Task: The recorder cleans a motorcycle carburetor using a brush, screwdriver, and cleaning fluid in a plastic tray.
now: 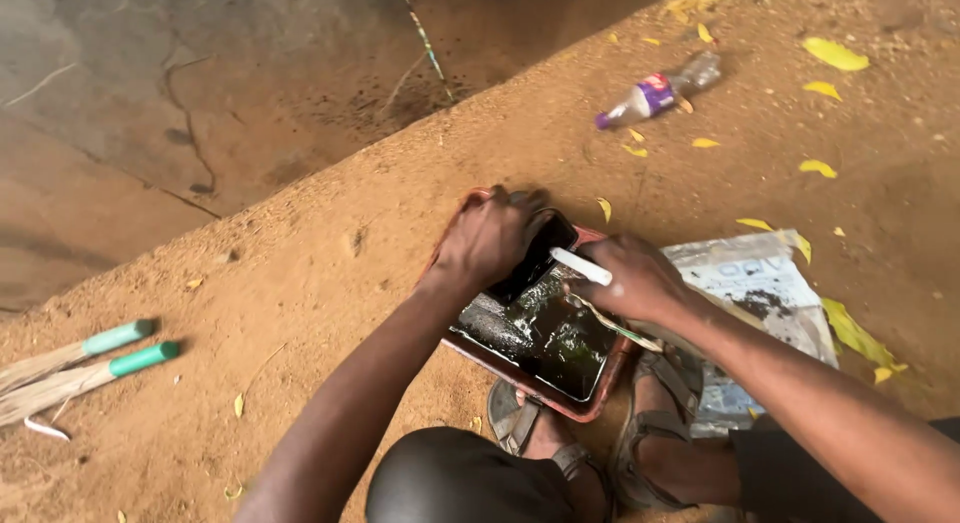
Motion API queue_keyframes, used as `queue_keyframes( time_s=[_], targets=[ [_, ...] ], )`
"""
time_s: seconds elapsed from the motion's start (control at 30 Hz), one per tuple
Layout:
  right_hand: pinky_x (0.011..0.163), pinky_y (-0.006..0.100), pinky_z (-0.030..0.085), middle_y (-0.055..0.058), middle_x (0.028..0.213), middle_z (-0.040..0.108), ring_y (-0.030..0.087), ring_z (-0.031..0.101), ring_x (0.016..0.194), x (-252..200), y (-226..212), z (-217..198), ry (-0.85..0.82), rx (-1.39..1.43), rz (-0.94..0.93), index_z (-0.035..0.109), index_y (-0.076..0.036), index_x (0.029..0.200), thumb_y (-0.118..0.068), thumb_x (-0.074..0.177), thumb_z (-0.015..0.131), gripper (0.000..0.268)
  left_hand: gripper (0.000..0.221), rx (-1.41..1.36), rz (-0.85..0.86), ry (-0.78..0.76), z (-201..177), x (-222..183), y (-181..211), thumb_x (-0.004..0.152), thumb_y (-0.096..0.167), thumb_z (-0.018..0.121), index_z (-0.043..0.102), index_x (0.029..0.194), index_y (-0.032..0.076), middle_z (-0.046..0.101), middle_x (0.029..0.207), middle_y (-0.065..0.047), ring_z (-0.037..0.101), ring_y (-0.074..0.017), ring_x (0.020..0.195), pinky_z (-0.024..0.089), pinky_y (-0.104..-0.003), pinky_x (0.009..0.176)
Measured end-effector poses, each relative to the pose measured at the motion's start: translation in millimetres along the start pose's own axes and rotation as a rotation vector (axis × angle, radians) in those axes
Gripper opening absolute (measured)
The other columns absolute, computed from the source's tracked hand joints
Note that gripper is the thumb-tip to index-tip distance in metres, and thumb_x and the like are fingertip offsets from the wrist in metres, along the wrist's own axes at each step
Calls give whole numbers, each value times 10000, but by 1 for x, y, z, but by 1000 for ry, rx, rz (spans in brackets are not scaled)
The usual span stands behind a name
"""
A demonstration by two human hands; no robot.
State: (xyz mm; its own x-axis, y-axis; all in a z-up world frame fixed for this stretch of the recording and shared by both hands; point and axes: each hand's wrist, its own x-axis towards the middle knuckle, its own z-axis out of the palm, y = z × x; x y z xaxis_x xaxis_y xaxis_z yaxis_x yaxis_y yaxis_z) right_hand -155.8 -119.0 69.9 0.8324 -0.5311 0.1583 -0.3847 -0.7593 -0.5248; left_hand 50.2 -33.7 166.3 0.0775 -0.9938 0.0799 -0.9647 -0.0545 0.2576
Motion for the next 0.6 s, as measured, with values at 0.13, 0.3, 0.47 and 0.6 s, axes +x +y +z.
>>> queue_keyframes(
  time_s=[0.13, 0.3, 0.47, 0.6],
  targets=[
    [819, 462, 525, 164, 901, 704, 337, 656, 926, 0, 2, 2, -59, -91, 137, 732, -72, 911, -400, 805, 775, 348, 396, 90, -1, -67, -20, 8, 13, 1054, 193, 379, 553, 1411, 192, 528, 1354, -369, 750, -450, 798, 639, -526, 689],
    [783, 491, 506, 185, 839, 704, 355, 649, 860, -1, -8, -6, 44, 45, 8, 737, -69, 978, -414, 854, 743, 367, 405, 269, 104, -57, -23, 23, 16, 1069, 163, 347, 463, 1454, 213, 469, 1341, -446, 730, -503, 826, 664, -477, 516],
    [683, 429, 556, 182, 874, 714, 313, 695, 723, 1, 10, 9, -29, -13, 78, 734, -44, 1019, -446, 852, 733, 436, 350, 223, 24, -93, -3, 43, 14, 1105, 205, 349, 490, 1425, 218, 543, 1296, -373, 751, -437, 815, 657, -484, 573],
    [772, 370, 572, 117, 786, 765, 231, 725, 681, -6, -12, -11, -117, -124, 118, 790, -99, 888, -449, 981, 686, 376, 331, 87, -97, -94, -8, 54, 18, 1131, 291, 373, 490, 1438, 249, 618, 1216, -292, 755, -362, 809, 659, -476, 672]
  ],
)
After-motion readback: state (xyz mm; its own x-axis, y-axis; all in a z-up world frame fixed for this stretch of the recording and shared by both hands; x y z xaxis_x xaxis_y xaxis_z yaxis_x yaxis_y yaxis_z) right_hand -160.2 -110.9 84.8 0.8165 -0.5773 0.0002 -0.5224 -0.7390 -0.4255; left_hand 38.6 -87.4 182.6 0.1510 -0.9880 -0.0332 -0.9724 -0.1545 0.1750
